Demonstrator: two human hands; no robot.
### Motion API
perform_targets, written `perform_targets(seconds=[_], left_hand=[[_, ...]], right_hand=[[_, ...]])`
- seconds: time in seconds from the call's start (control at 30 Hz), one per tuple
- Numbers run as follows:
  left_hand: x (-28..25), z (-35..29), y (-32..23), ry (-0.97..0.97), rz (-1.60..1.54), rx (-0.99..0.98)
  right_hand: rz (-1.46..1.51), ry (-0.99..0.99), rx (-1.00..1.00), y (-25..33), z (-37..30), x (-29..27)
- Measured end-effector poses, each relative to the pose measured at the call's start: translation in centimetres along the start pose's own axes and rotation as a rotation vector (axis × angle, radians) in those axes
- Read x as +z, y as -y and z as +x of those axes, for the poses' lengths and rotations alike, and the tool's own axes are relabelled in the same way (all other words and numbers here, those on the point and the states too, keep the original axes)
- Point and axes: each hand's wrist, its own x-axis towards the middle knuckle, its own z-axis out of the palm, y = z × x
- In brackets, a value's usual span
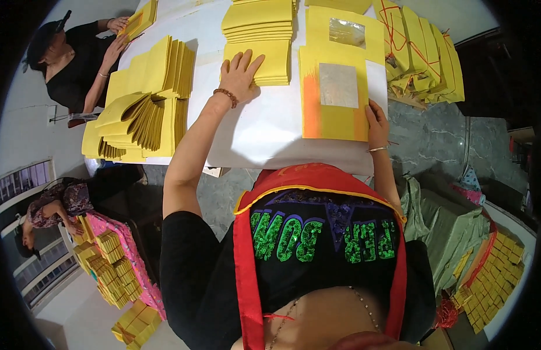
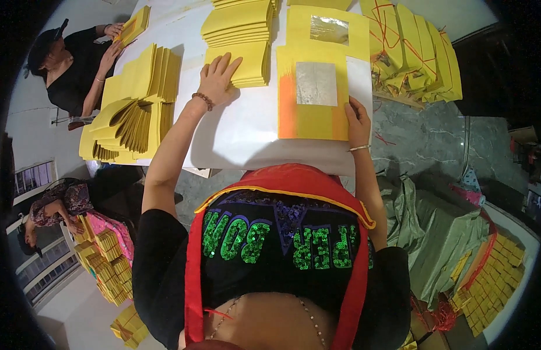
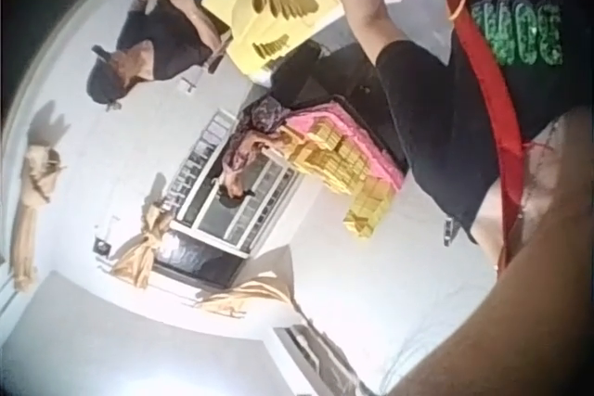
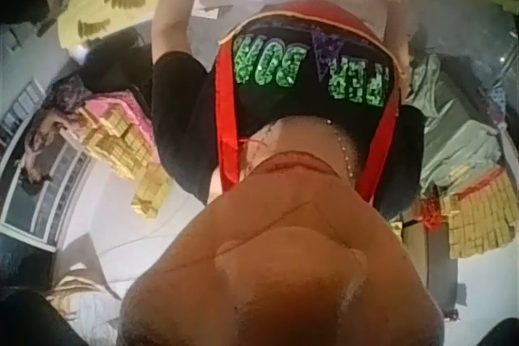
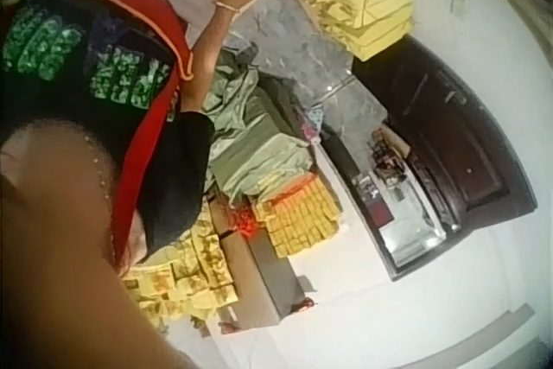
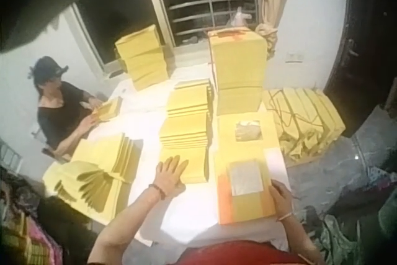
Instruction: Folding stacks of yellow sheets of paper on a workbench.
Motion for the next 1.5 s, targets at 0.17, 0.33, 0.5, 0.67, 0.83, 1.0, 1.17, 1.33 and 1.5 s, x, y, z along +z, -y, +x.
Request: perform_targets(seconds=[0.17,0.33,0.5,0.67,0.83,1.0,1.17,1.33,1.5], left_hand=[[-2.0,-0.3,-1.9,-0.056,0.090,-0.008],[-3.9,-1.5,-8.3,-0.258,-0.298,0.236],[-0.9,-4.9,-14.8,-0.029,-0.819,-0.014],[3.4,-3.4,-15.8,-0.083,-1.564,-0.385],[4.5,-3.1,-16.3,-0.128,-1.513,-0.353],[4.8,-4.0,-15.5,-0.230,-1.673,-0.355],[4.8,-4.3,-15.5,-0.230,-1.688,-0.356],[4.0,-4.2,-16.8,-0.231,-1.661,-0.388],[4.7,-4.1,-17.0,-0.264,-1.675,-0.386]], right_hand=[[-0.001,-0.001,-0.001,0.6,-0.3,0.2],[-0.007,-0.015,0.000,0.1,-0.1,0.1],[0.021,0.062,-0.032,0.6,0.1,-0.3],[0.196,0.198,0.001,2.8,-0.5,1.0],[0.208,0.293,0.092,2.7,-0.5,1.3],[0.198,0.327,0.120,2.9,-2.3,2.4],[0.079,0.329,0.081,2.2,-2.7,2.2],[0.063,0.358,0.100,1.8,-2.3,1.3],[-0.073,0.330,0.036,0.8,-1.7,1.3]])
